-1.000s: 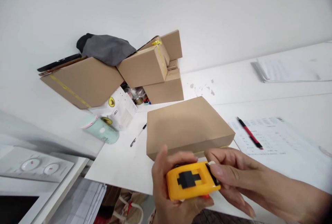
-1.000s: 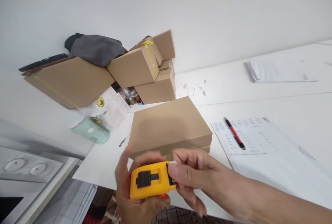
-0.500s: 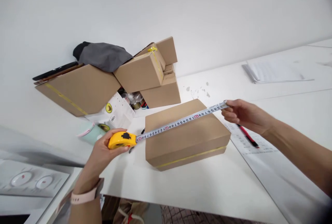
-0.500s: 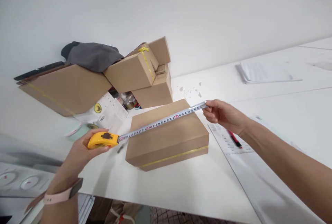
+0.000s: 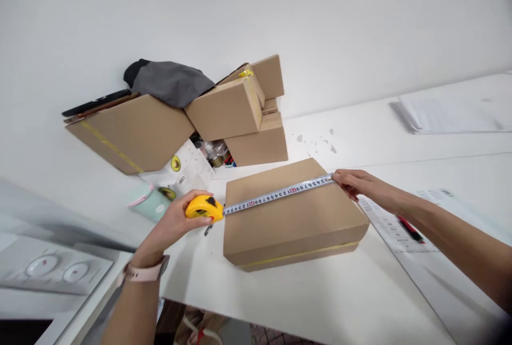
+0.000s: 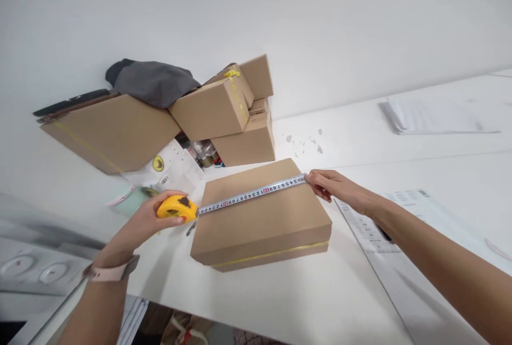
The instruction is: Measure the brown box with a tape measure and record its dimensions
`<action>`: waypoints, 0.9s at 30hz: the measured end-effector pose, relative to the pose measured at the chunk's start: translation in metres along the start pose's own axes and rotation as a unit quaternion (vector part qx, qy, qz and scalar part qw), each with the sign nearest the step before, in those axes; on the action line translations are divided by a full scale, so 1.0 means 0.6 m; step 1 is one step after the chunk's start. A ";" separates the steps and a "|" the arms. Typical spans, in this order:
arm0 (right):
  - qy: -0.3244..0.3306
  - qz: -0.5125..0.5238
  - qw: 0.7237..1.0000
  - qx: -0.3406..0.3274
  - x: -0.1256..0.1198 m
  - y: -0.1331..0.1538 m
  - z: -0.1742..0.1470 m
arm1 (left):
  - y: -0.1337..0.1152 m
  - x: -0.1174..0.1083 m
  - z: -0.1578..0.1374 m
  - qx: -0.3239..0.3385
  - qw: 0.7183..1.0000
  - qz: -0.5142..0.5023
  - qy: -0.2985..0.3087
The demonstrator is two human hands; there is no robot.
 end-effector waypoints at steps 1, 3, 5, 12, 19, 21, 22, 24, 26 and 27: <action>0.011 -0.016 1.000 0.006 0.003 0.004 -0.002 | -0.007 0.002 0.004 0.012 1.000 0.005 0.011; 0.017 -0.026 0.999 0.019 0.007 0.009 -0.004 | -0.015 0.003 0.012 0.024 0.999 0.003 0.025; 0.008 -0.021 0.999 0.028 0.011 0.011 -0.005 | -0.017 0.001 0.017 0.022 0.999 -0.009 0.029; -0.035 -0.072 0.996 0.030 0.019 0.011 -0.001 | -0.001 -0.004 0.021 0.036 0.997 -0.049 0.039; -0.016 -0.082 0.995 0.047 0.015 0.023 0.004 | 0.004 0.016 -0.006 0.053 0.998 -0.044 -0.006; -0.017 -0.071 0.996 0.047 0.016 0.028 0.003 | 0.003 0.022 -0.015 0.053 0.998 -0.028 -0.028; -0.020 -0.069 0.996 0.046 0.016 0.030 0.002 | 0.003 0.023 -0.018 0.053 0.998 -0.020 -0.037; -0.032 -0.069 0.996 0.043 0.018 0.034 -0.001 | 0.003 0.025 -0.020 0.055 0.997 -0.007 -0.045; -0.048 -0.065 0.996 0.038 0.020 0.038 -0.005 | 0.004 0.025 -0.018 0.059 0.997 0.002 -0.044; -0.056 -0.062 0.996 0.035 0.022 0.039 -0.006 | 0.004 0.025 -0.016 0.062 0.997 0.007 -0.043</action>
Point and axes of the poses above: each hand's wrist, its own z-axis towards the middle knuckle, its own x-axis out of the palm, y = z × x, the point moved 1 cm from there along z, towards the middle knuckle, and after that the axes turned 1 degree about z, right-handed, at the moved point
